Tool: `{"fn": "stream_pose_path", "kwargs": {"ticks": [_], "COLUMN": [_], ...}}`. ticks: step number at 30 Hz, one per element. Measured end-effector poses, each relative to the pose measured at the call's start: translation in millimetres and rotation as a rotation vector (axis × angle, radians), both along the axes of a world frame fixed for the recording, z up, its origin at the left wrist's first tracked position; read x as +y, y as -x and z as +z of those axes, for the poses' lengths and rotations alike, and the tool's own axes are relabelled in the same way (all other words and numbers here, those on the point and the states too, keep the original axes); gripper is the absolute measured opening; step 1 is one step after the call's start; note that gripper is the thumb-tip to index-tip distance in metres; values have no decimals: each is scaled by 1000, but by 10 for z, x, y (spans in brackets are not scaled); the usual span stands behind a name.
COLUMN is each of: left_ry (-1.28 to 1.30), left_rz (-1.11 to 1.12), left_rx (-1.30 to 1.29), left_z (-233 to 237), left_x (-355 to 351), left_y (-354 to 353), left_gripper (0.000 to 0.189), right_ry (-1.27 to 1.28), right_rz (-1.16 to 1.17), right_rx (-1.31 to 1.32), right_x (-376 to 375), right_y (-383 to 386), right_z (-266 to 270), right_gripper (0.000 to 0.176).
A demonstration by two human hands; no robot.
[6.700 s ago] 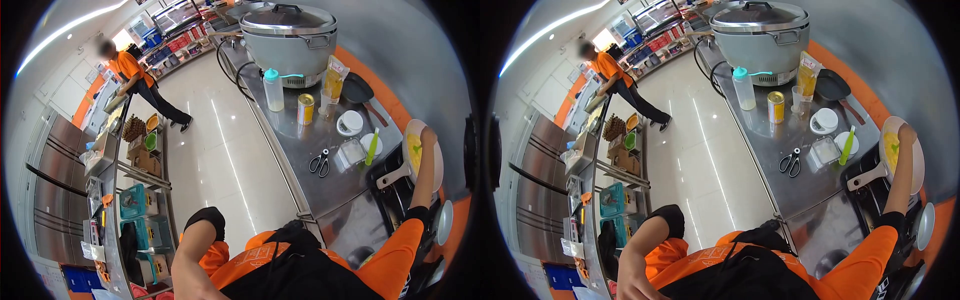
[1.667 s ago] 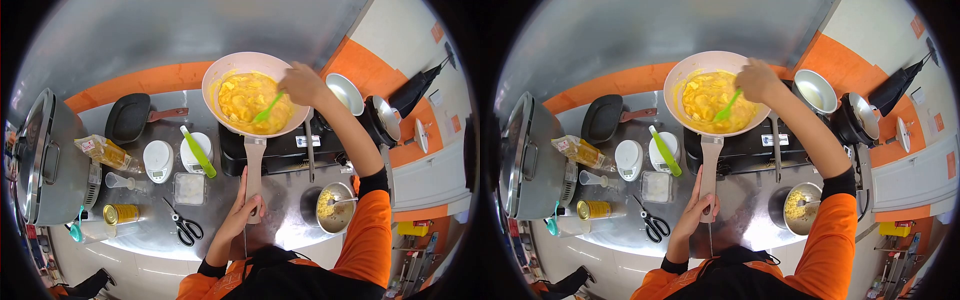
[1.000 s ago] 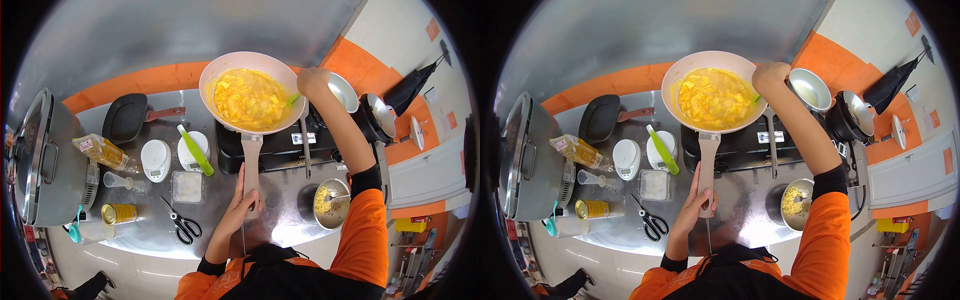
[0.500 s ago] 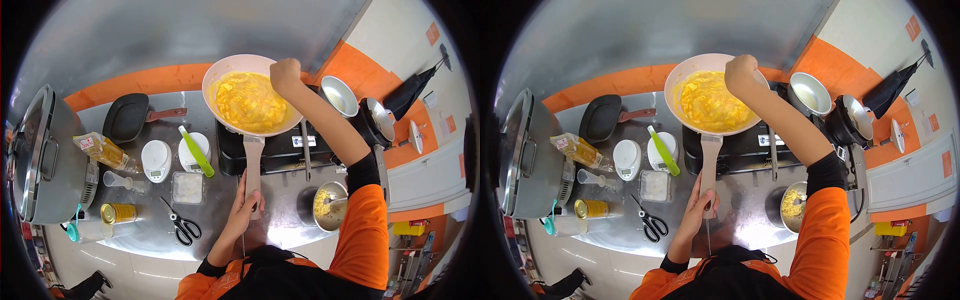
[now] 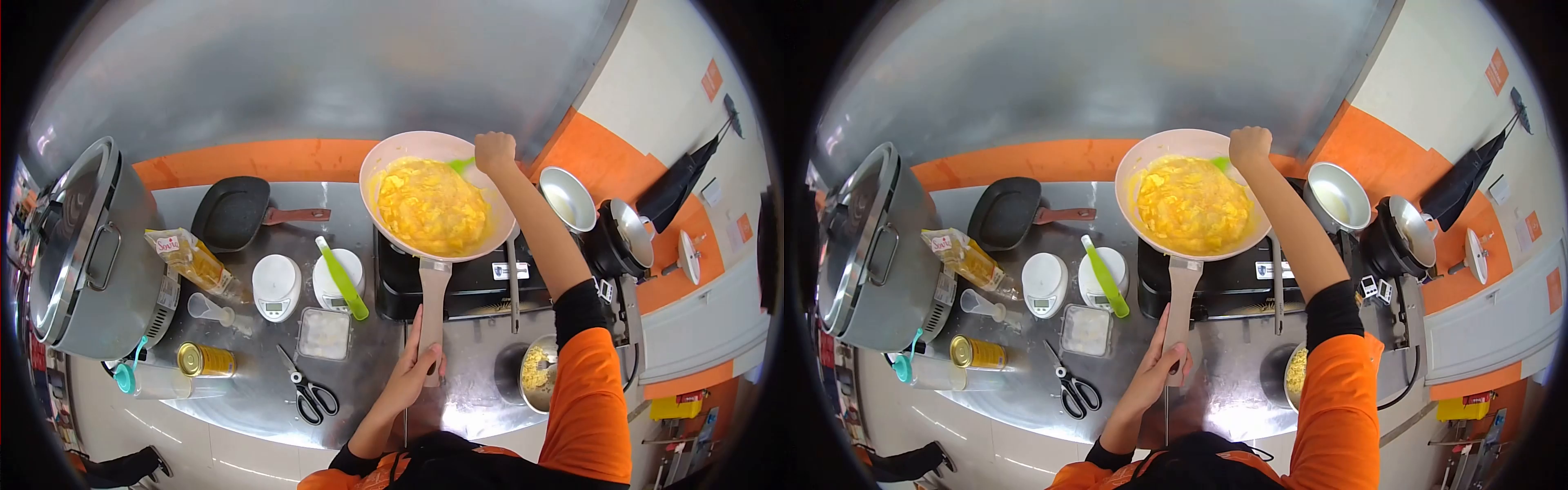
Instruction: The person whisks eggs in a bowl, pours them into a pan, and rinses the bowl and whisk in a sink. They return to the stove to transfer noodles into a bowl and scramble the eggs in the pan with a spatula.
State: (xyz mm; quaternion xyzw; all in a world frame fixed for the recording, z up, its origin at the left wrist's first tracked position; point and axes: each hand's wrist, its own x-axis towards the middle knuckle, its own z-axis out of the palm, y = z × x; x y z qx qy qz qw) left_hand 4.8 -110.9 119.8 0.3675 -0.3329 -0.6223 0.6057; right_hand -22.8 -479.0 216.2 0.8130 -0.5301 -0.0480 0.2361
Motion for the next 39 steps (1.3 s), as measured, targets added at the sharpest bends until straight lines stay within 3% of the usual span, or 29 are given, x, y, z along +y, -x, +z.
{"fn": "stream_pose_path", "kwargs": {"ticks": [5, 9, 12, 15, 18, 22, 25, 28, 34, 39], "left_ry": [-12, 9, 14, -10, 4, -57, -78, -99, -101, -73], "left_rz": [-30, -54, -11, -28, 1, 57, 162, 185, 269, 283], "left_rx": [-11, -30, -59, -47, -76, -58, -65, -108, -67, -102], "left_z": [47, 24, 75, 90, 57, 22, 105, 25, 118, 168], "left_x": [-3, -7, -20, -11, -4, 42, 77, 100, 85, 82], "left_y": [-33, -52, -33, -48, -42, 29, 129, 147, 263, 269], "left_gripper": [65, 65, 65, 65, 63, 58, 59, 54, 53, 56], "right_ry": [-170, -266, -533, -557, -500, -276, 52, 51, -295, -825], "right_rz": [378, 708, 551, 553, 459, 226, 253, 239, 271, 389], "right_rx": [-293, -374, -196, -19, 151, 85, 42, 117, 253, 184], "right_x": [-115, 4, 341, 621, 793, 729, 450, 384, 714, 633], "right_y": [-104, -137, -73, 153, 404, 561, 655, 775, 917, 652], "right_z": [-256, -286, -14, 139, 340, 599, 332, 182, 362, 372], "right_gripper": [18, 19, 23, 28, 33, 19, 15, 14, 17, 20]}}
